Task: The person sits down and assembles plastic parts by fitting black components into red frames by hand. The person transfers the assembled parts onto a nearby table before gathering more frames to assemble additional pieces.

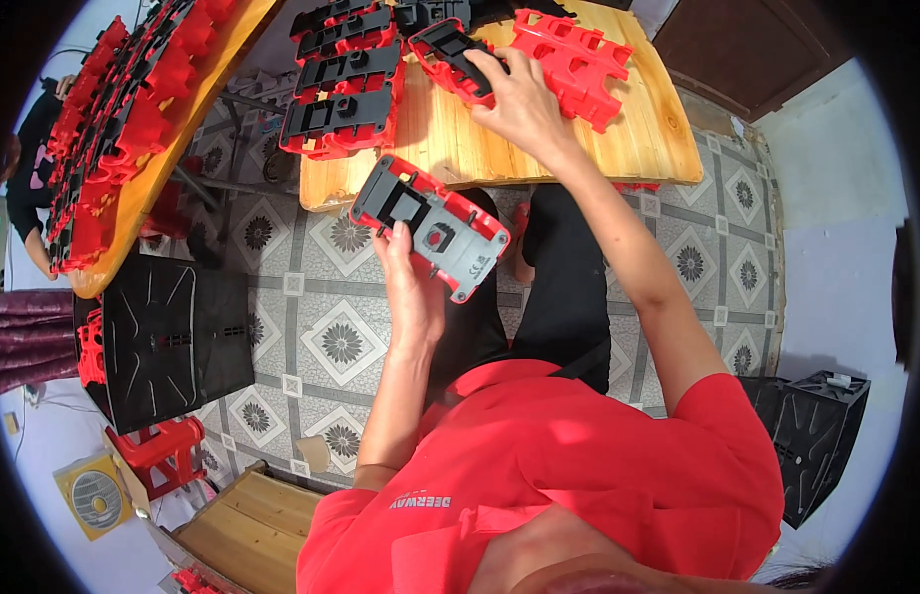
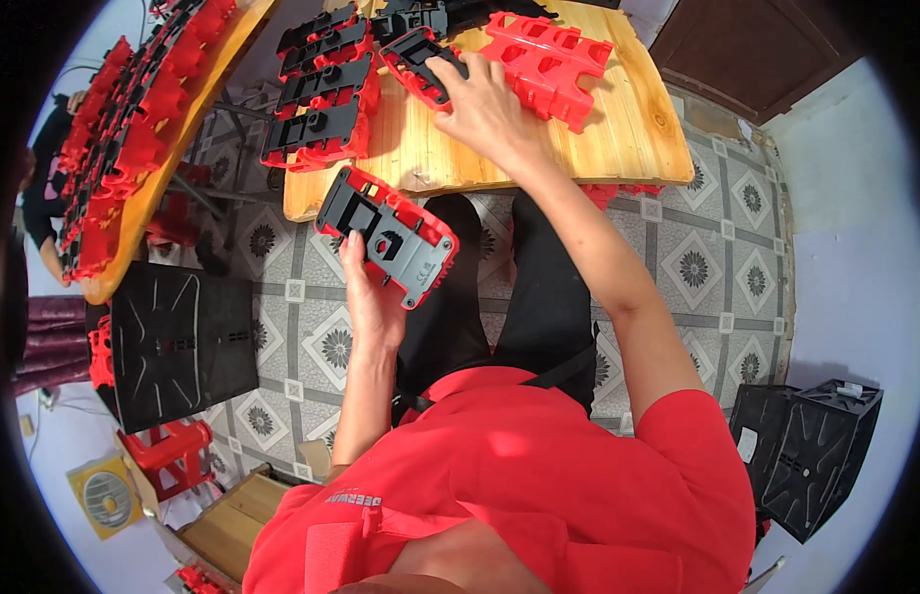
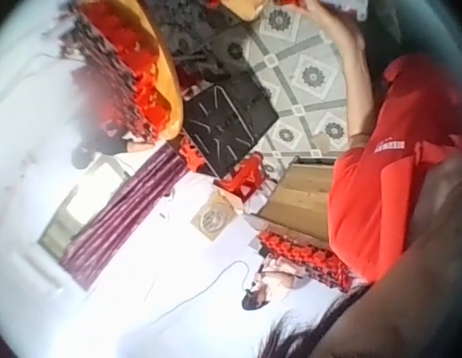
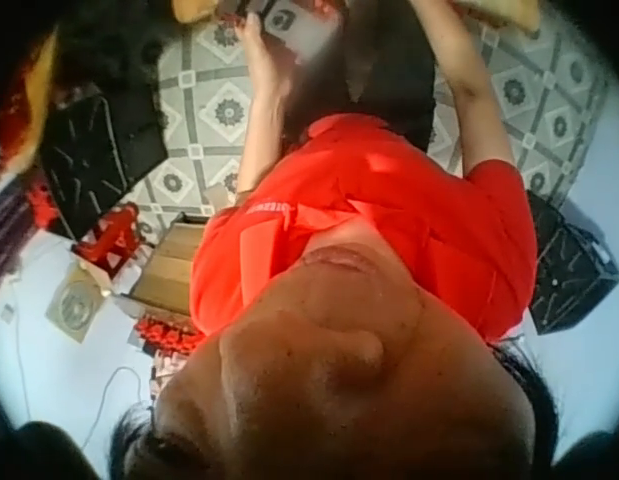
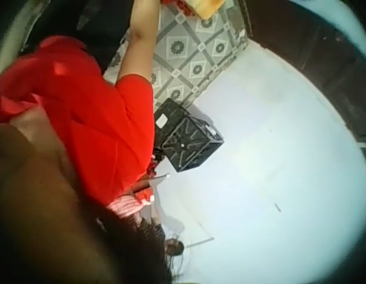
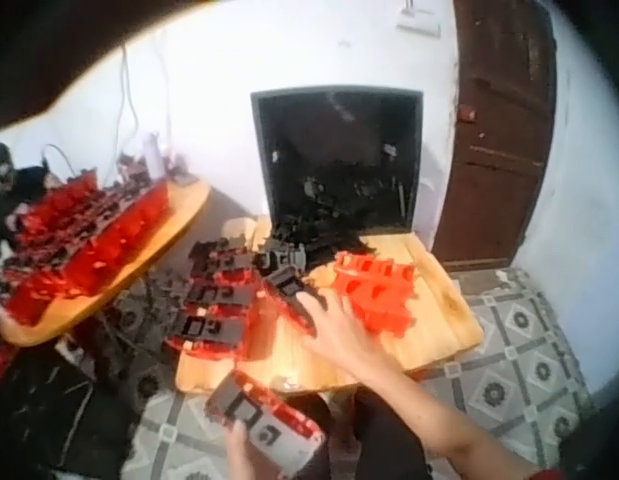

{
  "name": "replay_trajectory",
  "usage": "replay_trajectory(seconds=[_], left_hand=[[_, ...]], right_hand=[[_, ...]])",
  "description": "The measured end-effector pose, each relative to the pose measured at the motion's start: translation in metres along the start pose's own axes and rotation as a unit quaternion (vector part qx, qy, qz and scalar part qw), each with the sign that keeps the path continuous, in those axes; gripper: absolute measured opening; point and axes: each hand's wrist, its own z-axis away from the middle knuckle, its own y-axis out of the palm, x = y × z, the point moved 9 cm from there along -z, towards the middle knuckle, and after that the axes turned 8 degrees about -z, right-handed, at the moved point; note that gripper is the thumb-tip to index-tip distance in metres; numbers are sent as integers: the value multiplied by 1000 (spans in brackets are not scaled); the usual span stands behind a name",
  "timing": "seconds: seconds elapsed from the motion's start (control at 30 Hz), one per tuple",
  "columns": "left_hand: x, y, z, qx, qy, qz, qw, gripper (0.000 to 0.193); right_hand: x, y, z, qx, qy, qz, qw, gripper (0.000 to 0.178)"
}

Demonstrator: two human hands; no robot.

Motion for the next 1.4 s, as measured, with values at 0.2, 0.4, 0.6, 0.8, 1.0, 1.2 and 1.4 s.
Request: replay_trajectory(seconds=[0.2,0.4,0.6,0.8,1.0,1.2,1.4], left_hand=[[4,8,-2,10,-9,13,1000,63],[6,66,-30,45,7,19,999,63],[14,96,-109,-41,49,5,998,73],[14,112,-145,-202,58,-35,977,94],[11,130,-111,-224,89,-134,961,106],[27,274,-38,119,551,-514,647,61],[69,307,-87,135,575,-642,488,54]], right_hand=[[-41,-12,-14,66,-37,-47,996,69],[-76,-2,-40,93,-76,-69,990,71],[-73,-54,-37,-2,-82,-78,994,68],[-158,-131,34,-300,163,-37,939,43],[-207,-84,58,-203,297,-176,916,35],[-211,-91,87,-160,275,-267,910,25],[-209,-146,143,-84,278,-241,926,19]])
